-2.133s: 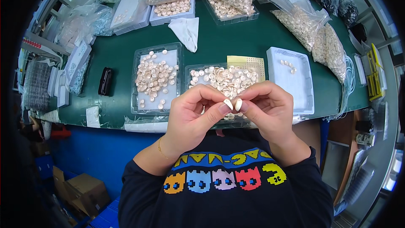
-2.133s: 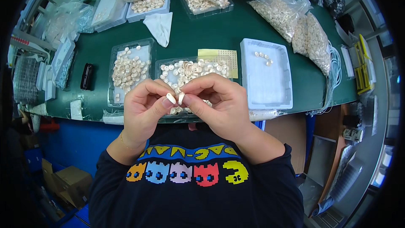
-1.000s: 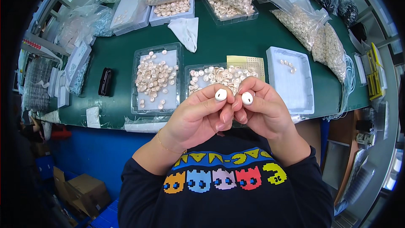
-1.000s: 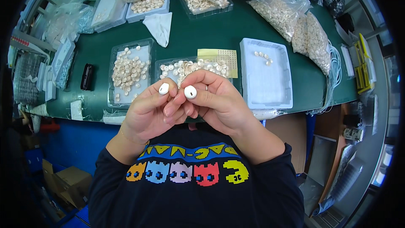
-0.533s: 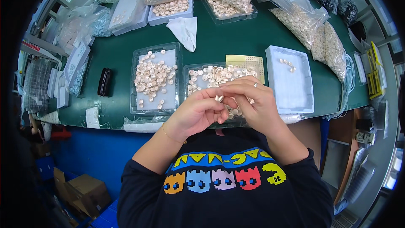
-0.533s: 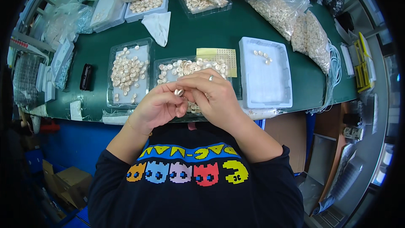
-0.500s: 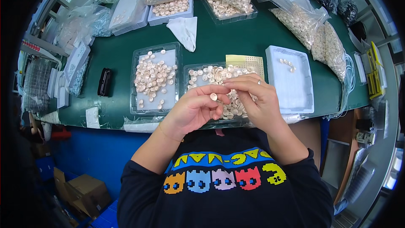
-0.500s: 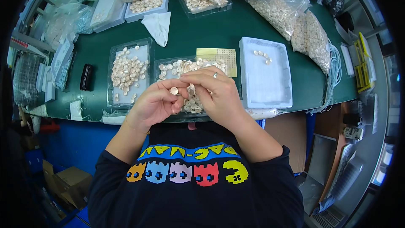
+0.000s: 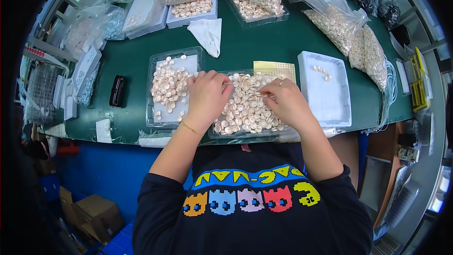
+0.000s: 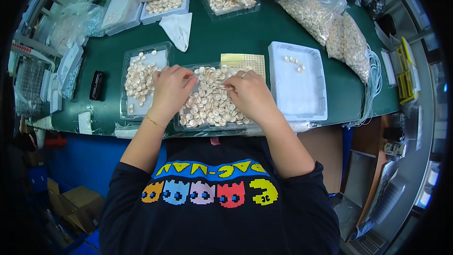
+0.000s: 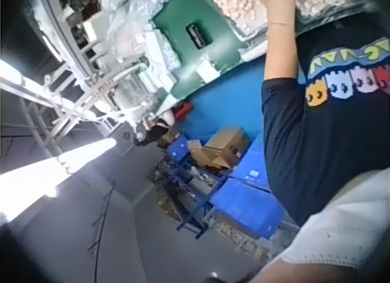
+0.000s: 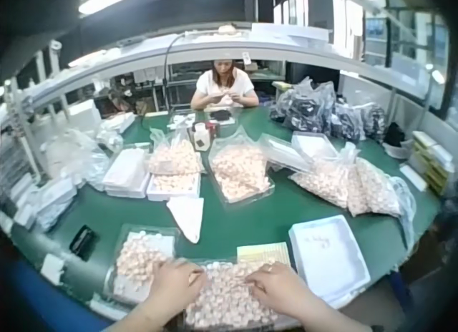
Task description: The person assembles small plastic components by picking pairs from containers, joining them together by hand, and placing pieces into plastic trays.
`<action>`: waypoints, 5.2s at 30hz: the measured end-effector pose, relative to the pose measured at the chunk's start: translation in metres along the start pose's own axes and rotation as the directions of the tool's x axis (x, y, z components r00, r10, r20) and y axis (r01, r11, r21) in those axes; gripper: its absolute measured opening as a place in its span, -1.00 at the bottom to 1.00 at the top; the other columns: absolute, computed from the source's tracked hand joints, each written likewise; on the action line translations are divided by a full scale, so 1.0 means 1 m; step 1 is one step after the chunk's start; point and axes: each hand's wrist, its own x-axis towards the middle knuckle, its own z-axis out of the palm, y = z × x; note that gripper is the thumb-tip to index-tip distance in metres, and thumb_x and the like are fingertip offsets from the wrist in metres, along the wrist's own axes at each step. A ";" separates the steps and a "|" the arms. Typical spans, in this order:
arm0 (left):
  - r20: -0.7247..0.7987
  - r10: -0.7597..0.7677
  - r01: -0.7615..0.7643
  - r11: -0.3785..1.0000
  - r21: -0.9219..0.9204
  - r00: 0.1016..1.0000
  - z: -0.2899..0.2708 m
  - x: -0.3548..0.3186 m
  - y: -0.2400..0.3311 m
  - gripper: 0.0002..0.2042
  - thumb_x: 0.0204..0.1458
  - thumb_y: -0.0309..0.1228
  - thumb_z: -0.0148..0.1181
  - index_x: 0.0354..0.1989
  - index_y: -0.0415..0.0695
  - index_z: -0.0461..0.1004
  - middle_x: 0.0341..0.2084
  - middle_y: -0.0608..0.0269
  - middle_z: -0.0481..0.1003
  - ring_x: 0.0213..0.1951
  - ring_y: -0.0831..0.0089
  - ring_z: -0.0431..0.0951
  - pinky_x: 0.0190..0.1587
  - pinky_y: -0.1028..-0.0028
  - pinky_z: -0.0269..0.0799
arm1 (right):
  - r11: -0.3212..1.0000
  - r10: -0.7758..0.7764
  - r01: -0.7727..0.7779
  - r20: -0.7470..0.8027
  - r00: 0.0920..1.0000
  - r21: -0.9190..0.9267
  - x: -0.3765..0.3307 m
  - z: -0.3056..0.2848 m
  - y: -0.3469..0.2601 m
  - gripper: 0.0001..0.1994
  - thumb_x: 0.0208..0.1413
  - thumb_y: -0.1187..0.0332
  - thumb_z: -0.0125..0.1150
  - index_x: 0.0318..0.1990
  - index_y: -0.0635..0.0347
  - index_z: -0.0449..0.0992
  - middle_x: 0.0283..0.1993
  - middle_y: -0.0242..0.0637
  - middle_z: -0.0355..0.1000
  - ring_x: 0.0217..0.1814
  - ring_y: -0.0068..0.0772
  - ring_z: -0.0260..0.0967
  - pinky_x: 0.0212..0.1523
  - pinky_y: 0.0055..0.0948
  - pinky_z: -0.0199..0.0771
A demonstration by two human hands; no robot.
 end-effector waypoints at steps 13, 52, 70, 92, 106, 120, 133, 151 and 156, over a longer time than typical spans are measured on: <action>0.067 -0.051 0.069 0.953 -0.296 0.996 0.001 -0.002 0.004 -0.84 -0.17 -0.37 0.26 -0.59 -0.11 0.40 -0.61 0.32 0.41 -0.47 0.39 0.38 -0.36 0.41 0.18 | 1.000 0.003 -0.001 -0.062 0.998 0.028 0.000 0.013 0.010 -0.95 -0.14 0.48 0.17 -0.49 0.26 0.51 -0.40 -0.18 0.41 -0.27 -0.12 0.35 -0.19 -0.25 0.33; 0.411 -0.100 0.420 0.107 -0.901 0.906 -0.040 -0.012 0.038 -0.89 0.03 -0.55 0.06 -0.26 -0.27 0.41 -0.48 0.21 0.48 -0.44 0.61 0.43 -0.36 0.64 0.35 | 0.956 0.155 -0.159 0.037 0.987 0.245 0.009 0.005 0.005 -0.91 -0.18 0.53 0.21 -0.43 0.26 0.51 -0.44 -0.18 0.38 -0.38 -0.24 0.38 -0.35 -0.38 0.37; -0.109 0.038 -0.112 0.562 -0.819 0.993 -0.068 -0.022 0.067 -0.87 -0.14 -0.66 0.20 -0.38 -0.29 0.46 -0.47 0.22 0.46 -0.44 0.57 0.41 -0.39 0.63 0.28 | 0.474 -0.016 0.198 -0.216 0.976 0.858 -0.018 -0.042 -0.072 -0.81 -0.09 0.69 0.17 -0.26 0.36 0.47 -0.29 -0.26 0.36 -0.30 -0.54 0.39 -0.28 -0.61 0.45; 0.021 -0.069 0.051 0.461 -0.886 0.997 -0.069 -0.029 0.071 -0.92 -0.03 -0.55 0.18 -0.38 -0.28 0.44 -0.53 0.25 0.49 -0.52 0.65 0.43 -0.46 0.66 0.33 | 0.391 0.048 0.141 -0.174 0.984 0.909 -0.020 -0.039 -0.072 -0.79 -0.03 0.64 0.16 -0.20 0.38 0.38 -0.28 -0.24 0.38 -0.27 -0.53 0.41 -0.27 -0.60 0.48; 0.410 0.164 0.440 -0.265 -0.858 0.897 -0.065 -0.024 0.065 -0.86 0.15 -0.42 -0.02 -0.28 -0.25 0.37 -0.49 0.24 0.44 -0.49 0.62 0.40 -0.45 0.68 0.32 | -0.101 -0.040 -0.150 0.147 0.988 0.984 -0.019 -0.040 -0.060 -0.85 0.07 0.55 0.09 -0.20 0.39 0.35 -0.32 -0.12 0.45 -0.32 -0.43 0.46 -0.28 -0.54 0.52; 0.424 0.325 0.534 -0.525 -0.662 0.845 -0.053 -0.026 0.061 -0.87 0.14 -0.40 -0.03 -0.28 -0.20 0.37 -0.37 0.23 0.40 -0.47 0.63 0.37 -0.43 0.62 0.24 | -0.306 -0.076 -0.329 0.322 0.944 0.894 -0.018 -0.041 -0.060 -0.87 0.07 0.53 0.09 -0.22 0.29 0.38 -0.33 -0.20 0.47 -0.38 -0.55 0.42 -0.34 -0.64 0.43; 0.436 0.281 0.518 -0.508 -0.688 0.855 -0.054 -0.027 0.062 -0.87 0.15 -0.39 -0.03 -0.26 -0.20 0.37 -0.39 0.26 0.41 -0.47 0.64 0.38 -0.44 0.63 0.26 | -0.312 -0.051 -0.344 0.346 0.937 0.885 -0.018 -0.039 -0.061 -0.87 0.07 0.49 0.11 -0.21 0.25 0.39 -0.35 -0.26 0.46 -0.40 -0.57 0.40 -0.37 -0.65 0.40; 0.286 0.135 0.298 -0.073 -0.952 0.949 -0.062 -0.026 0.062 -0.84 0.12 -0.39 0.04 -0.26 -0.24 0.40 -0.46 0.26 0.44 -0.45 0.64 0.42 -0.39 0.66 0.36 | 0.140 -0.012 -0.022 0.024 1.000 0.990 -0.023 -0.043 -0.063 -0.88 0.08 0.53 0.10 -0.23 0.35 0.39 -0.27 -0.22 0.45 -0.22 -0.52 0.41 -0.17 -0.56 0.42; 0.303 0.153 0.317 -0.076 -0.946 0.941 -0.060 -0.027 0.063 -0.84 0.11 -0.39 0.06 -0.26 -0.24 0.40 -0.49 0.26 0.44 -0.47 0.64 0.41 -0.40 0.66 0.35 | 0.189 -0.005 0.117 -0.119 0.993 0.975 -0.022 -0.043 -0.063 -0.89 0.07 0.55 0.10 -0.24 0.35 0.39 -0.27 -0.21 0.44 -0.19 -0.50 0.41 -0.14 -0.56 0.41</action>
